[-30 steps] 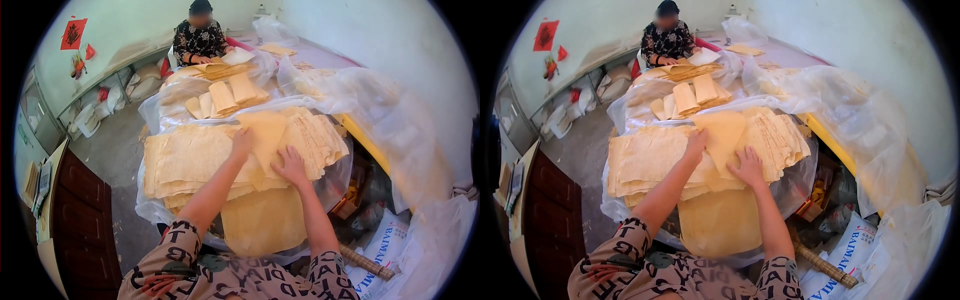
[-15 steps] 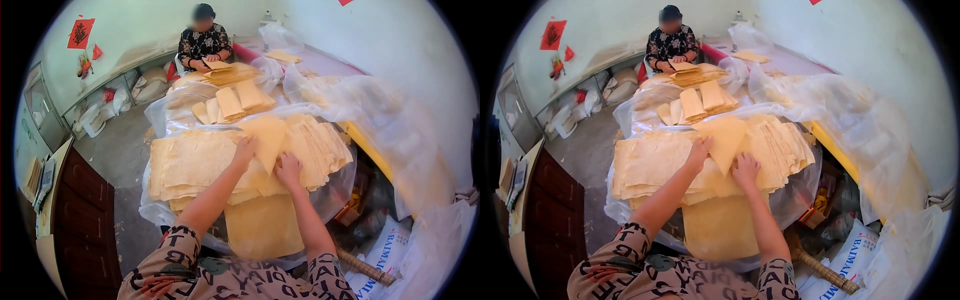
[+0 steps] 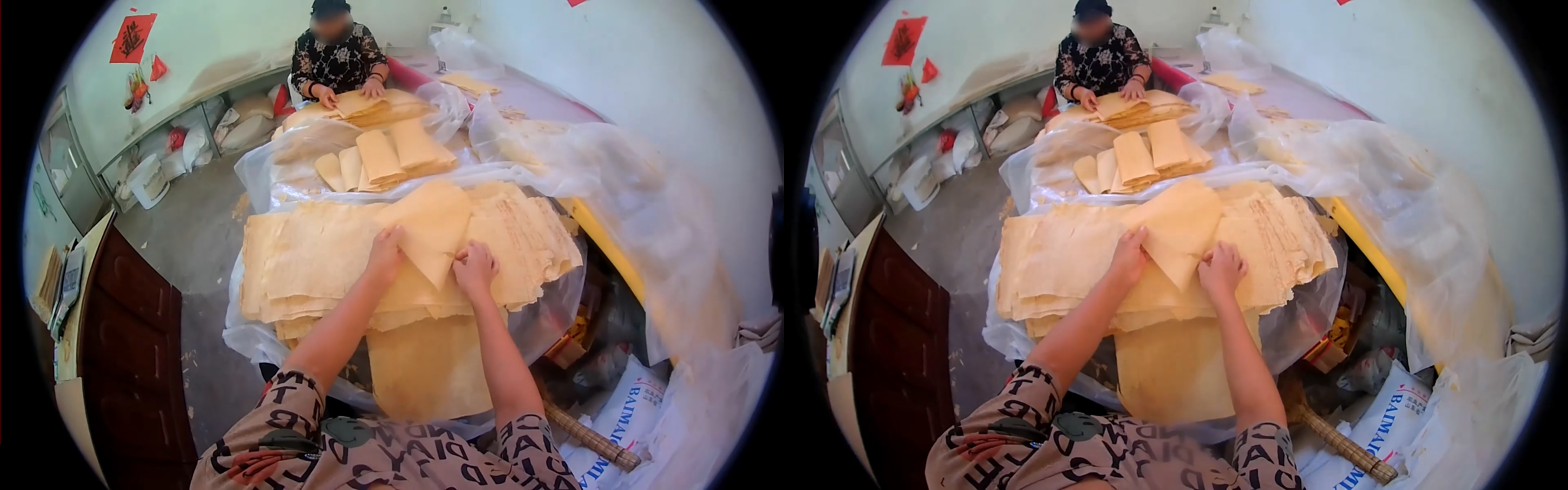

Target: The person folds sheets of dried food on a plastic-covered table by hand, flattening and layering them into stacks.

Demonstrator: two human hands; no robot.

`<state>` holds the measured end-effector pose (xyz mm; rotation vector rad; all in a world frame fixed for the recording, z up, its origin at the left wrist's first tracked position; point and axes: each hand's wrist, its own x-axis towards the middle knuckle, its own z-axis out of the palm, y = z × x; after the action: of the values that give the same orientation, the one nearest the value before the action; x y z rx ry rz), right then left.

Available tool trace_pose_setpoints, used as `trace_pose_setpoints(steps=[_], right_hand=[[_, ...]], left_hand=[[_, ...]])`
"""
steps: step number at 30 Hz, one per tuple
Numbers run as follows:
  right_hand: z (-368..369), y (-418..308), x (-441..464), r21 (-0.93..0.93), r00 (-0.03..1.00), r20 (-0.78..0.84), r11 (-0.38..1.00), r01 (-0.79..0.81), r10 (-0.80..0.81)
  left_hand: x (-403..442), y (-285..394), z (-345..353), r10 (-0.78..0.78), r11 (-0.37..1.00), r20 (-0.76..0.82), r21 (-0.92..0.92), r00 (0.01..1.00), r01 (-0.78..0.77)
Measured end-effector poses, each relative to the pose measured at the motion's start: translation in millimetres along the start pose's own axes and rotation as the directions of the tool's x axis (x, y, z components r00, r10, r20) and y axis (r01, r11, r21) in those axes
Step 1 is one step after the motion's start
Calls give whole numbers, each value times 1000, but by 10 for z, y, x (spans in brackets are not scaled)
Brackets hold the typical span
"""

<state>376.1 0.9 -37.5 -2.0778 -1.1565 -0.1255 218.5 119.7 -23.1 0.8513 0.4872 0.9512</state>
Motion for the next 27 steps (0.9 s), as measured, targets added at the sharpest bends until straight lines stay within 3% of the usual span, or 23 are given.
trace_pose_setpoints(steps=[6, 13, 15, 16, 17, 18, 19, 21, 22, 24, 25, 26, 27], right_hand=[[30, -28, 55, -47, 995, 74, 997, -67, 71], [6, 42, 4, -30, 993, 115, 1000, 3, 0], [-14, 165, 3, 134, 994, 102, 991, 24, -38], [-26, 257, 54, 131, 994, 104, 991, 26, -40], [-41, 356, 109, 421, 984, 175, 905, -62, -13], [-85, 362, 120, 664, 969, 249, 729, -166, -6], [-113, 354, 107, 663, 969, 249, 730, -168, -3], [-168, 306, 91, 780, 955, 273, 555, -289, 114], [-132, 303, 98, 783, 957, 269, 553, -285, 113], [-15, 286, 99, 371, 988, 100, 917, -148, 120], [28, 219, 42, 378, 988, 95, 914, -147, 119], [84, 152, -54, 126, 998, -52, 991, 51, -45], [115, 114, -109, -159, 960, -148, 964, 213, -236]], left_hand=[[-16, -13, -20, 26, 1000, 37, -13, 999, -25], [19, -26, -38, 29, 995, 57, -95, 998, -24], [21, -39, -34, 32, 994, 59, -106, 998, -26], [22, -36, -22, 41, 993, 48, -114, 998, -36], [13, -38, -16, 49, 992, 36, -121, 998, -44], [-1, -34, -9, 45, 992, 35, -122, 998, -40], [-8, -20, 3, 40, 992, 25, -121, 999, -37], [-10, -7, 36, 39, 992, 20, -118, 999, -36], [-18, -10, 46, 35, 998, 25, -45, 999, -34], [-32, -10, 58, 35, 999, 31, 35, 999, -36], [-26, -16, 67, 39, 926, 72, 372, 997, -63], [-18, -27, 80, 28, 742, 112, 663, 993, -96], [37, -122, 48, 28, 738, 115, 667, 993, -98]])
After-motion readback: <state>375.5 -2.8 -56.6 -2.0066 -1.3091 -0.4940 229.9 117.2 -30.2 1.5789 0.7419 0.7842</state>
